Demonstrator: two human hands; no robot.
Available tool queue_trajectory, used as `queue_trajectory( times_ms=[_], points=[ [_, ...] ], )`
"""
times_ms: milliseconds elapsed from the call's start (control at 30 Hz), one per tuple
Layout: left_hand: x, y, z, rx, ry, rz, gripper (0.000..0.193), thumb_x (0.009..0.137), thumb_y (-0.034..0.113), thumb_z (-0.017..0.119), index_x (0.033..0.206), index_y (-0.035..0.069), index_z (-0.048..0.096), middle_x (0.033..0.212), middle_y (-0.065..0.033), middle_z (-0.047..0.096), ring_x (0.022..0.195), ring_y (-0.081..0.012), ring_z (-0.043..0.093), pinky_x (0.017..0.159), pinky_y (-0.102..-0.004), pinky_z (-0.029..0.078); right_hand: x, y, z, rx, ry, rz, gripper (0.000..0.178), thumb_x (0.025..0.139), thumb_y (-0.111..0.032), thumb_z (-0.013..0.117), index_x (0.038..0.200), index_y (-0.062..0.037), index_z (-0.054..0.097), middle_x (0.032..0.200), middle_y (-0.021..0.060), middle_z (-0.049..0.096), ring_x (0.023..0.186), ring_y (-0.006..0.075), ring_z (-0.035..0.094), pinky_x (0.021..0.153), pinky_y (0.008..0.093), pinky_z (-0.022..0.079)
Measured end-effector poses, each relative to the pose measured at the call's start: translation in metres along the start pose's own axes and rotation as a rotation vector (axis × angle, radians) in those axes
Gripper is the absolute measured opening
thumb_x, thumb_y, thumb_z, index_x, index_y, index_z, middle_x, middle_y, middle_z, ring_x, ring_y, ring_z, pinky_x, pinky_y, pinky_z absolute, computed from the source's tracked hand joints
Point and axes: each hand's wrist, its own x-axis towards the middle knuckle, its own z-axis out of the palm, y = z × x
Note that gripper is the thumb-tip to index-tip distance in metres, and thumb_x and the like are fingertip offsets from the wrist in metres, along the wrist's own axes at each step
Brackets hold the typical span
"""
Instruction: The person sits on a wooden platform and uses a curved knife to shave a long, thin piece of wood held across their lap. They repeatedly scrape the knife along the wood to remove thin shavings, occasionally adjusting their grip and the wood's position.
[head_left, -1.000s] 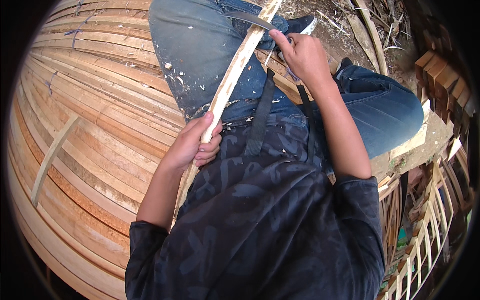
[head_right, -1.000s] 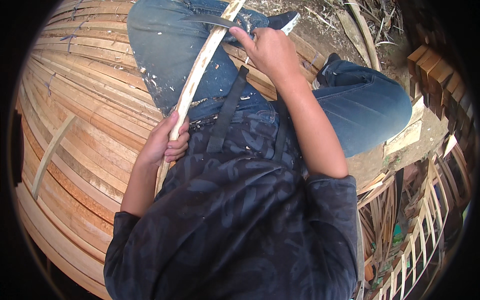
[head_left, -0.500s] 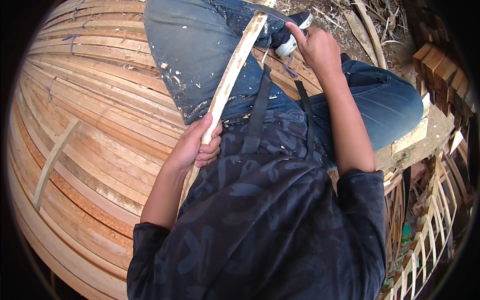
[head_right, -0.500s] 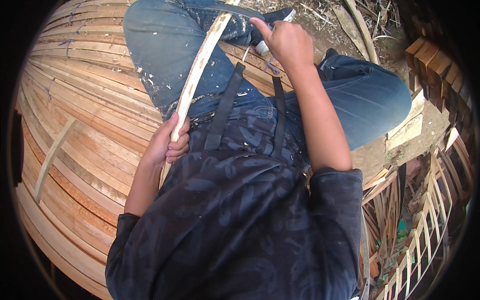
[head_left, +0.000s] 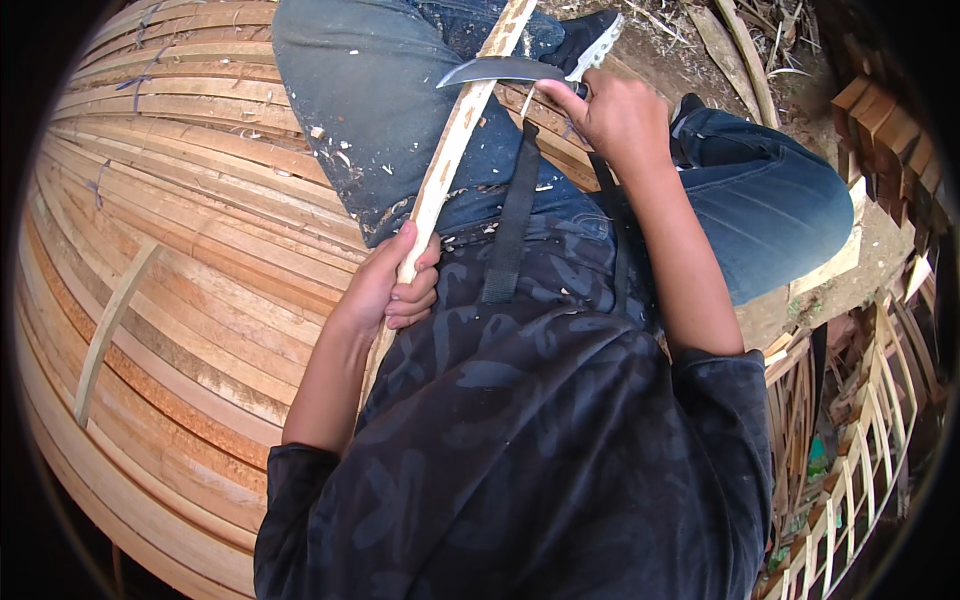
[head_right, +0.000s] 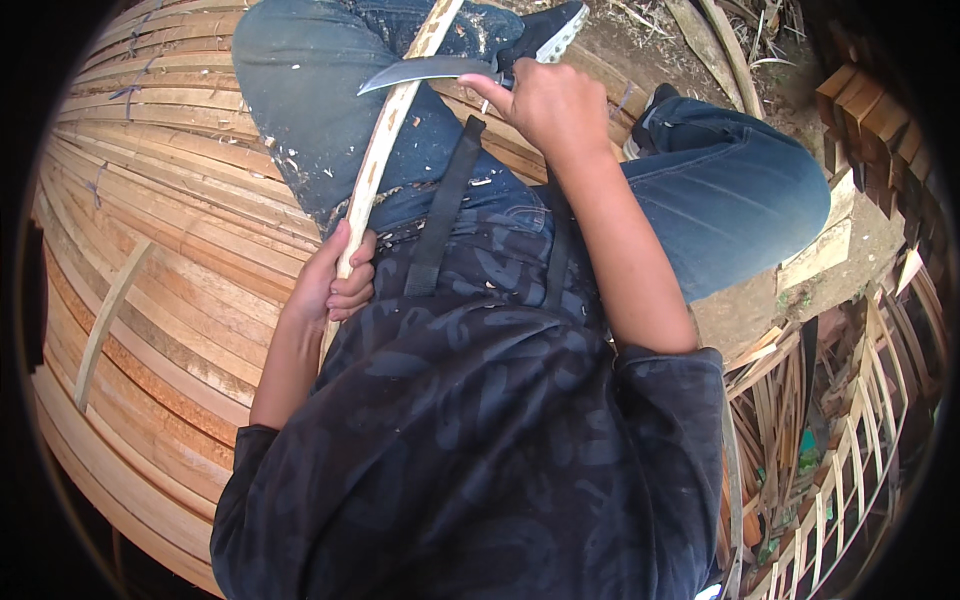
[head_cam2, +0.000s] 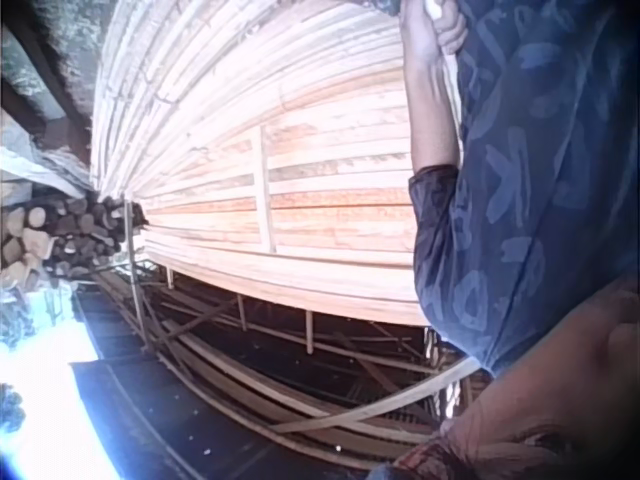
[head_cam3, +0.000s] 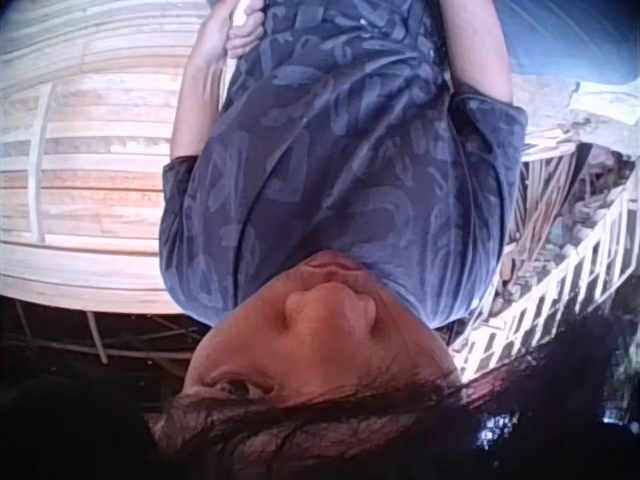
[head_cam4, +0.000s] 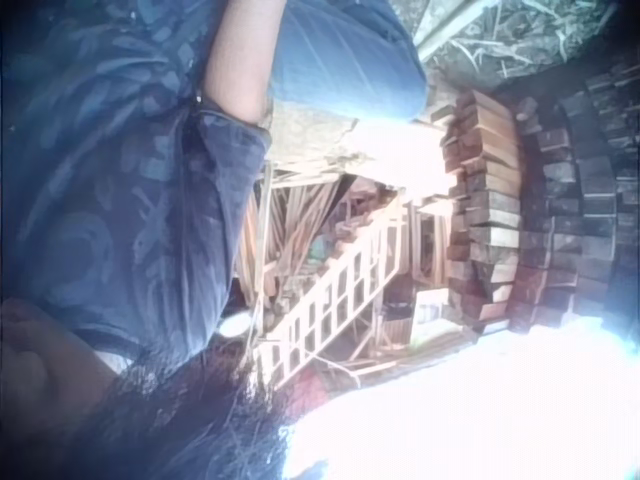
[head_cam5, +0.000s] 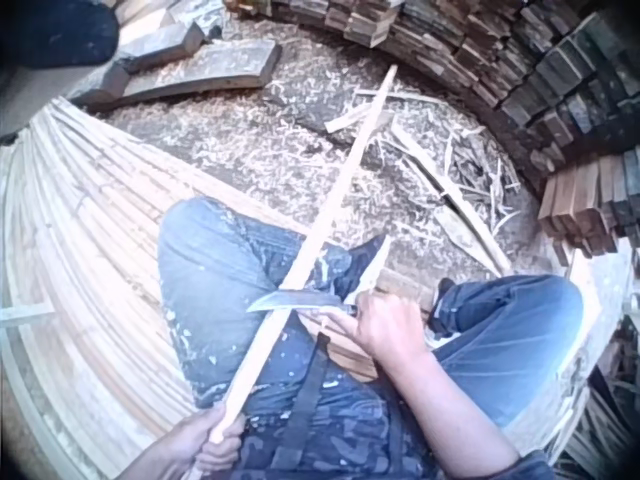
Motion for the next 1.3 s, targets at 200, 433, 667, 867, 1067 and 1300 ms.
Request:
queue_trajectory(
  times_ms=[200,433,667,867,1067,1300],
  points=[
    [0.0,0.002,0.006,0.047,0.014,0.019,0.048,0.1,0.052,0.029,0.075,0.012,0.038,0.046,0.0072,0.023,0.032,-0.0027,0.02,0.028,-0.0193,0.018,0.003,0.005,0.004,0.016,-0.004,0.032,0.069,0.081,-0.07,0.049,0.066,-0.0043,0.064,0.055,0.0176,0.059,0.056,0.0357,0.063,0.048,0.0423,0.049],
    [0.001,0.002,0.008,0.091,0.054,0.016,0.049,0.099,0.055,0.025,0.074,0.014,0.036,0.042,0.0083,0.021,0.029,-0.0027,0.018,0.024,-0.0186,0.015,0.003,0.006,-0.001,0.009,-0.037,0.073,0.07,0.082,-0.07,0.048,0.069,-0.0033,0.064,0.058,0.0188,0.061,0.059,0.0369,0.063,0.051,0.0439,0.049],
    [0.004,0.001,-0.003,-0.018,-0.041,-0.017,0.049,0.099,0.055,0.026,0.074,0.014,0.036,0.043,0.0074,0.022,0.029,-0.0034,0.02,0.025,-0.019,0.018,-0.005,-0.001,-0.011,0.103,-0.042,0.045,0.069,0.084,-0.066,0.05,0.067,-0.0008,0.065,0.057,0.0201,0.059,0.058,0.0382,0.062,0.053,0.0438,0.05],
    [0.004,0.0,-0.003,-0.022,-0.07,-0.018,0.05,0.099,0.055,0.025,0.074,0.014,0.036,0.043,0.0068,0.023,0.028,-0.0036,0.021,0.024,-0.0192,0.019,-0.005,0.004,-0.005,0.154,-0.003,-0.02,0.071,0.083,-0.067,0.05,0.061,-0.0017,0.063,0.053,0.0181,0.059,0.053,0.0345,0.063,0.049,0.0417,0.051],
    [0.004,0.002,0.002,0.042,-0.047,0.007,0.05,0.099,0.055,0.026,0.073,0.013,0.036,0.042,0.006,0.025,0.028,-0.0039,0.021,0.024,-0.0194,0.019,-0.01,-0.007,-0.01,0.176,-0.015,-0.117,0.069,0.082,-0.068,0.051,0.058,-0.0038,0.063,0.049,0.0145,0.057,0.048,0.031,0.062,0.046,0.0398,0.051],
    [0.001,0.003,0.005,0.076,0.008,0.012,0.051,0.099,0.056,0.027,0.074,0.013,0.037,0.043,0.0063,0.024,0.029,-0.0035,0.022,0.024,-0.0191,0.019,0.013,-0.001,0.003,0.072,0.055,-0.068,0.073,0.078,-0.074,0.048,0.055,-0.0065,0.063,0.048,0.0134,0.057,0.045,0.0284,0.062,0.043,0.0375,0.049]
  ],
)
